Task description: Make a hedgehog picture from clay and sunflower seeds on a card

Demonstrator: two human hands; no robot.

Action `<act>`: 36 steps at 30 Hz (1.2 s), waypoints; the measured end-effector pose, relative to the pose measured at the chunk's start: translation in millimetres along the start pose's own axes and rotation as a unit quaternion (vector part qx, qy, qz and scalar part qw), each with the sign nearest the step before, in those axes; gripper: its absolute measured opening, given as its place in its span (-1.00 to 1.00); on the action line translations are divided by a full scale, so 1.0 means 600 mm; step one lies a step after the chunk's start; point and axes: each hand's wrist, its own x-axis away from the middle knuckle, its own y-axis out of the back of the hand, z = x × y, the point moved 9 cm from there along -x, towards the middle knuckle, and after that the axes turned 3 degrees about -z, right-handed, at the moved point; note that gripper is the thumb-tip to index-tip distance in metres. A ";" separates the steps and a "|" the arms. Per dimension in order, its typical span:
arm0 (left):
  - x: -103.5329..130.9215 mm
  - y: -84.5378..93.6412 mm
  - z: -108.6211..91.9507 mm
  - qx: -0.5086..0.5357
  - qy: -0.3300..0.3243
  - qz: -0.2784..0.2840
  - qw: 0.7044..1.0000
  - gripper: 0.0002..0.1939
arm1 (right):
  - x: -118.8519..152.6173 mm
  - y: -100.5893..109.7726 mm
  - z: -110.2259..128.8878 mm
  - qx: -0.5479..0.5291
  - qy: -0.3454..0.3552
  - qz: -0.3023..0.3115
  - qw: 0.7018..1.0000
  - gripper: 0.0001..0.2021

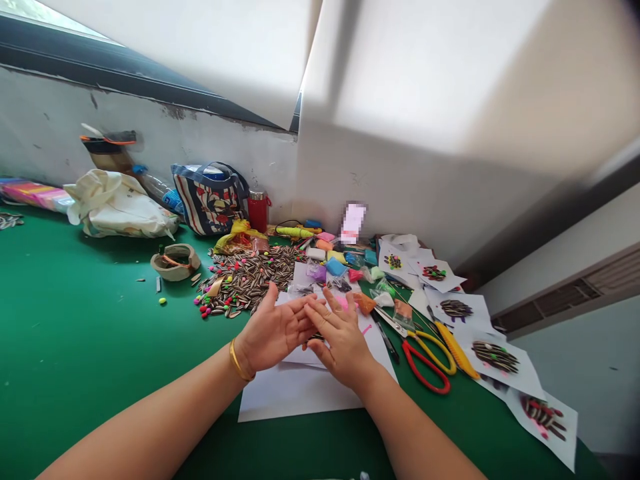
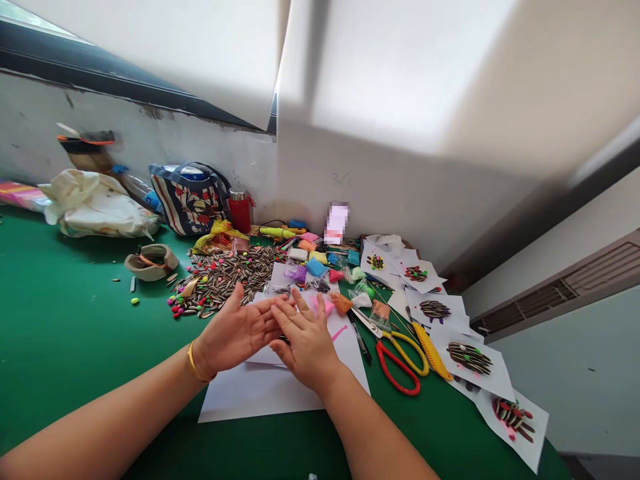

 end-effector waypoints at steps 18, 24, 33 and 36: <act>0.000 0.003 0.002 -0.024 0.008 -0.002 1.000 -0.15 | 0.005 0.001 -0.024 -0.014 -0.045 -0.020 0.999 -0.58; 0.000 0.006 0.007 -0.029 0.027 -0.007 0.999 -0.17 | 0.006 0.003 -0.033 -0.015 -0.065 -0.037 0.997 -0.60; -0.001 0.011 0.021 -0.097 0.037 0.002 0.995 -0.17 | 0.007 0.016 -0.039 -0.091 -0.081 -0.097 0.988 -0.78; -0.002 0.010 0.022 -0.123 0.039 -0.004 0.992 -0.17 | 0.008 0.028 -0.052 -0.138 -0.115 -0.134 0.975 -0.86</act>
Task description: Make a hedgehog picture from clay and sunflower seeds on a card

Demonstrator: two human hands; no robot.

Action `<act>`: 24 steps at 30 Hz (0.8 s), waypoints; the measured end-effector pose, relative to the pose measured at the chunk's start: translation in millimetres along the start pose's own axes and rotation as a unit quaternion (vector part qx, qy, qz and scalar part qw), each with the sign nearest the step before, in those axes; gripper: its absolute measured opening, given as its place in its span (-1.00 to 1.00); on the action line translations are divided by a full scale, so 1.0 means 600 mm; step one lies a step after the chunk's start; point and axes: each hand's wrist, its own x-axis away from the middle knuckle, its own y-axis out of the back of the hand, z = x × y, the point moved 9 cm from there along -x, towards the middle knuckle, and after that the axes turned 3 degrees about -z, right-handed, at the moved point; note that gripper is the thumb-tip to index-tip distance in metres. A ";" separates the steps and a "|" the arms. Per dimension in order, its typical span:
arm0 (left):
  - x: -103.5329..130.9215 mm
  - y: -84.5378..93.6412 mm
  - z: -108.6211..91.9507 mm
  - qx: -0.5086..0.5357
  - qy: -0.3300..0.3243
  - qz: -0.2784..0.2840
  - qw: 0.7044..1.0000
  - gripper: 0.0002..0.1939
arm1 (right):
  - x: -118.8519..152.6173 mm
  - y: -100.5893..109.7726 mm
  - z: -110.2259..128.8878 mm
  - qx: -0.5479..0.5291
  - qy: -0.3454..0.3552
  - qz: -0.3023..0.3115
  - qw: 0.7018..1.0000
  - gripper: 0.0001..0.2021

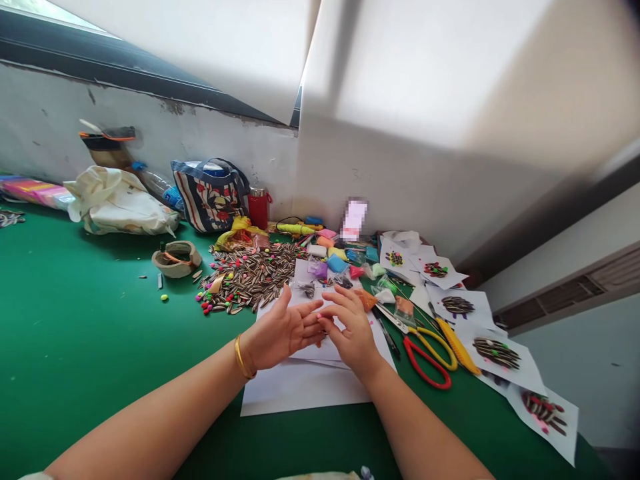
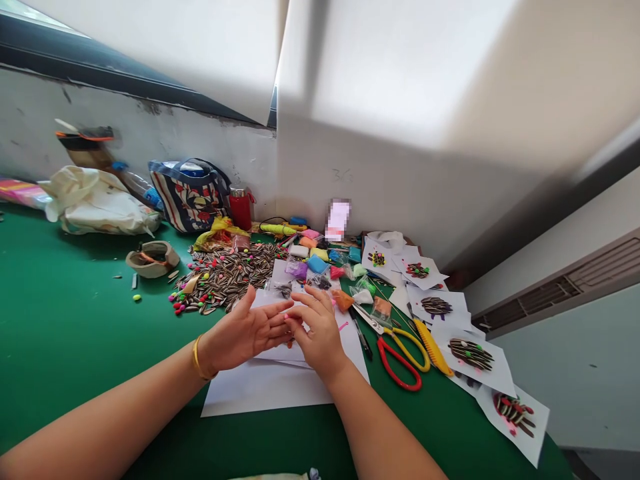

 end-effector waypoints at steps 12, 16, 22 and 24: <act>0.016 0.146 -0.107 -0.171 -0.210 -0.329 0.905 -0.53 | 0.011 -0.038 -0.049 0.011 -0.066 0.102 0.993 -0.92; 0.013 0.154 -0.095 -0.178 -0.193 -0.342 0.902 -0.58 | 0.017 -0.059 -0.030 0.026 -0.057 0.143 0.988 -0.94; 0.010 0.159 -0.089 -0.170 -0.186 -0.347 0.903 -0.62 | 0.019 -0.064 -0.020 0.021 -0.053 0.154 0.986 -0.95; 0.009 0.159 -0.089 -0.168 -0.187 -0.346 0.904 -0.62 | 0.021 -0.065 -0.023 0.026 -0.059 0.158 0.985 -0.96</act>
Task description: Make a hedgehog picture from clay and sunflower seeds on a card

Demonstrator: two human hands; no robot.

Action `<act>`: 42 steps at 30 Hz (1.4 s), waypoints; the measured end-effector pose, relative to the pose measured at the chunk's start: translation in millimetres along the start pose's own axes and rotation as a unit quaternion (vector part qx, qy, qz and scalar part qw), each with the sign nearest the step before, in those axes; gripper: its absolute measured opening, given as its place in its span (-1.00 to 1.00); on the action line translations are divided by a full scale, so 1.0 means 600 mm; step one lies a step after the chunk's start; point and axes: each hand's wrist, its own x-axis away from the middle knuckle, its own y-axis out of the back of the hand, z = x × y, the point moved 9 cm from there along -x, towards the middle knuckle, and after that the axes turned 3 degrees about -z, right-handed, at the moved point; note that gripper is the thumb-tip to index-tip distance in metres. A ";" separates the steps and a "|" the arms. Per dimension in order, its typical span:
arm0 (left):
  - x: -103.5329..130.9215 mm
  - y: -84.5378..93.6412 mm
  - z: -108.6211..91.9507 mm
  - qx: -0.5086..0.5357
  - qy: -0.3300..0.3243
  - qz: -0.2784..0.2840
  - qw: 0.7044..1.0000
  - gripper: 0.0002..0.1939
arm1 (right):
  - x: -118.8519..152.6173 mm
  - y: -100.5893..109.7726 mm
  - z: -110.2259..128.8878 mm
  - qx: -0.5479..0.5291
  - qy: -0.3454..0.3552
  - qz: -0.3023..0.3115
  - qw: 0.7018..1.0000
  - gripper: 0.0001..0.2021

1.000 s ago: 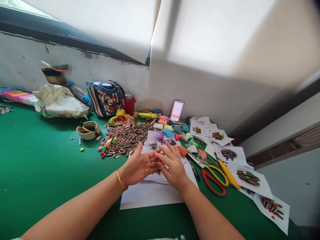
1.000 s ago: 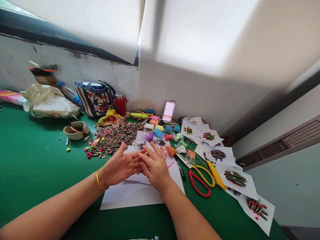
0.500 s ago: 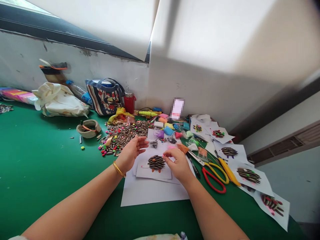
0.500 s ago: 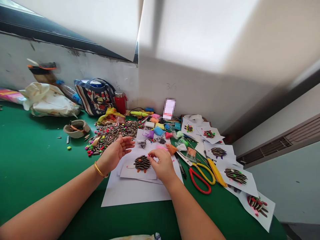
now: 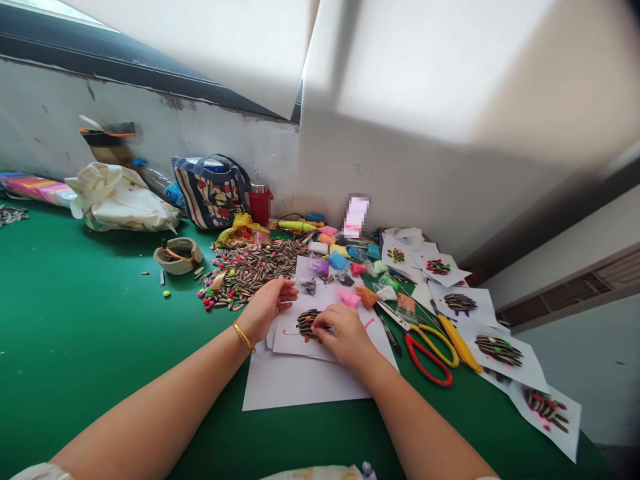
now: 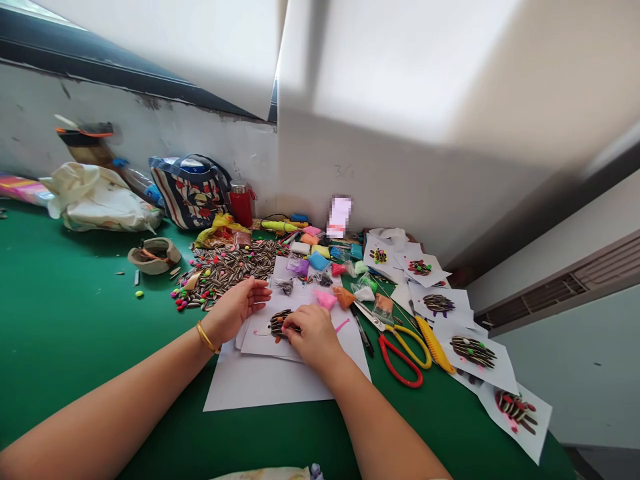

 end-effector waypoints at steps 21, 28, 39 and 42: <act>-0.004 0.001 0.007 -0.027 0.010 -0.005 1.000 -0.59 | -0.001 -0.016 -0.008 -0.007 -0.036 0.025 0.999 -0.97; -0.007 0.002 0.009 -0.026 0.015 -0.003 1.000 -0.61 | -0.004 0.011 -0.024 -0.023 -0.033 0.002 0.999 -0.93; -0.004 0.000 0.010 -0.057 0.025 -0.004 0.998 -0.60 | -0.016 0.150 -0.172 0.181 -0.180 -0.073 0.964 -0.75; -0.001 -0.001 0.009 -0.070 0.023 -0.002 0.997 -0.58 | -0.011 0.188 -0.255 0.286 -0.287 -0.020 0.914 -0.68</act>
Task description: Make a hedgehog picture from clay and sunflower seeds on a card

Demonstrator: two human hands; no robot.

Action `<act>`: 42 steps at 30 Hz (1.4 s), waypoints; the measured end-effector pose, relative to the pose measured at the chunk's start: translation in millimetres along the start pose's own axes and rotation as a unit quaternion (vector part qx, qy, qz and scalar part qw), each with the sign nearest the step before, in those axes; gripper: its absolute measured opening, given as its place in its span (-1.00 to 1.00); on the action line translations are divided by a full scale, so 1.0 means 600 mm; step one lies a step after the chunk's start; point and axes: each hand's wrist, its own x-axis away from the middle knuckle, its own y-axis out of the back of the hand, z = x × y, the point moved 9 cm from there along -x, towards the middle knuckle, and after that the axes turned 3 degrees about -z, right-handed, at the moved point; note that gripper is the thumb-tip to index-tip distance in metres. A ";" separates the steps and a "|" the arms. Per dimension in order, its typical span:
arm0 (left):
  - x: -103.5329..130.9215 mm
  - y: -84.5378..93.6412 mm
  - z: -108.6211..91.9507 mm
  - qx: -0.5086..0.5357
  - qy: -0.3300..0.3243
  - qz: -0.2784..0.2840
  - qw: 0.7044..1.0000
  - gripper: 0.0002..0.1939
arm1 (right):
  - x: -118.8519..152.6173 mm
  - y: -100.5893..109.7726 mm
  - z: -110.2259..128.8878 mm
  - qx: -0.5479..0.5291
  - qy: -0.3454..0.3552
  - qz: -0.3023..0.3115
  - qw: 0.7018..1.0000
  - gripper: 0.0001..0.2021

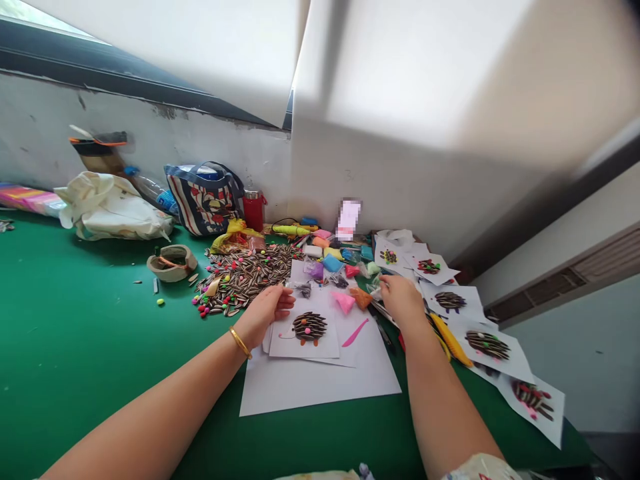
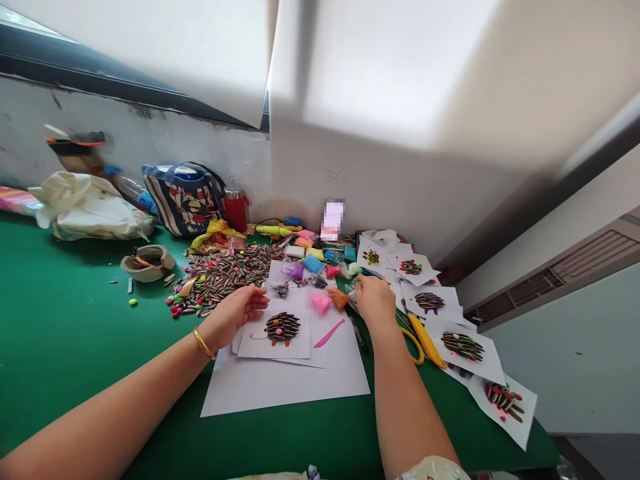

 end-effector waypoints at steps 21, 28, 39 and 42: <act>0.081 -0.059 -0.079 -0.095 -0.281 0.090 0.951 -0.76 | 0.117 0.054 0.210 -0.404 0.226 0.006 0.886 -0.68; 0.106 -0.068 -0.098 -0.186 -0.377 0.083 0.904 -0.83 | 0.154 0.019 0.251 -0.478 0.210 0.071 0.850 -0.80; 0.100 -0.083 -0.074 -0.152 -0.280 0.136 0.938 -0.77 | 0.163 0.012 0.244 -0.492 0.195 0.088 0.844 -0.91; 0.103 -0.085 -0.082 -0.179 -0.309 0.137 0.924 -0.80 | 0.163 0.021 0.242 -0.480 0.210 0.057 0.850 -0.96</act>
